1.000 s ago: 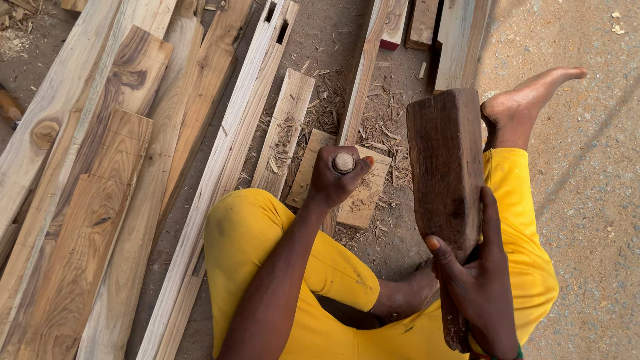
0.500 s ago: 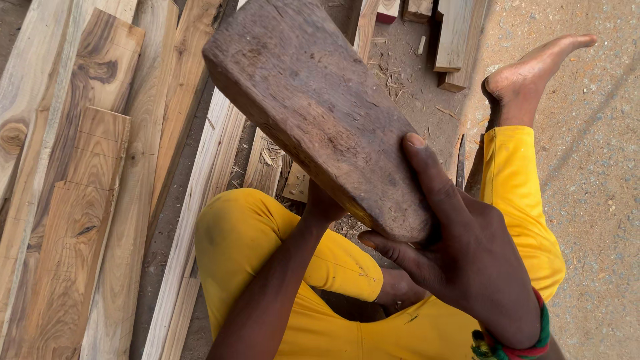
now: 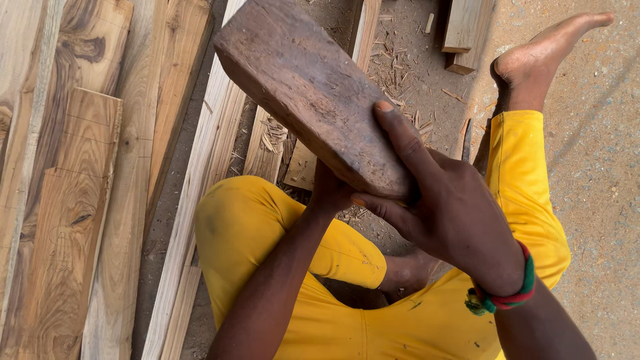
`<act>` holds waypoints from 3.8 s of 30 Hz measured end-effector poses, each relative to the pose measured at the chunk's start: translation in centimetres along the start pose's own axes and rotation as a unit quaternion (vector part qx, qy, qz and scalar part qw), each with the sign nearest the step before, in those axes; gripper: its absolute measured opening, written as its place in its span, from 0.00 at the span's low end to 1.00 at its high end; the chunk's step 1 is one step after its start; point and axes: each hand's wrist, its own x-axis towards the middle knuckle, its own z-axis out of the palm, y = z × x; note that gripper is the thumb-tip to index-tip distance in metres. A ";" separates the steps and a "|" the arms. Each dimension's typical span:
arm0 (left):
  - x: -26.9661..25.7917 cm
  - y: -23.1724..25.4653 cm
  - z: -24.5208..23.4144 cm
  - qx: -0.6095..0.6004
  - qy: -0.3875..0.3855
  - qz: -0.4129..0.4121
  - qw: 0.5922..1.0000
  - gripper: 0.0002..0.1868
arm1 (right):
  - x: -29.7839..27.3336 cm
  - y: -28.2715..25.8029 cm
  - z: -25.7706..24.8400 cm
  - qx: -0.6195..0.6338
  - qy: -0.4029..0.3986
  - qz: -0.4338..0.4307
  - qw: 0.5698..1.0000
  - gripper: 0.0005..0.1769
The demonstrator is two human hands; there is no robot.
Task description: The person uses a wooden mallet to strike a chisel while carving a piece of wood. They hold the chisel by its handle and strike it repeatedly to remove wood shavings while sitting on the ground.
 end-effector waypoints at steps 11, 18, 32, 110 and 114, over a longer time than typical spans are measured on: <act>-0.6 -1.0 0.5 0.097 -0.029 0.006 0.995 0.35 | -1.0 0.2 0.7 -0.037 -0.042 0.059 0.997 0.56; -1.9 -5.4 1.3 0.293 -0.141 -0.150 0.934 0.23 | -3.8 -1.3 -2.6 -0.010 0.070 -0.059 0.996 0.54; 3.9 3.3 0.4 0.059 0.059 0.080 0.993 0.11 | -6.2 1.3 -1.5 0.059 0.102 0.010 0.993 0.57; 7.2 6.3 1.0 0.024 0.052 0.107 0.993 0.18 | -1.4 0.6 -0.5 0.026 0.014 0.126 0.992 0.56; 7.5 8.0 0.5 -0.028 0.071 0.030 0.997 0.19 | -4.5 -1.6 -2.2 0.166 0.111 0.111 0.973 0.57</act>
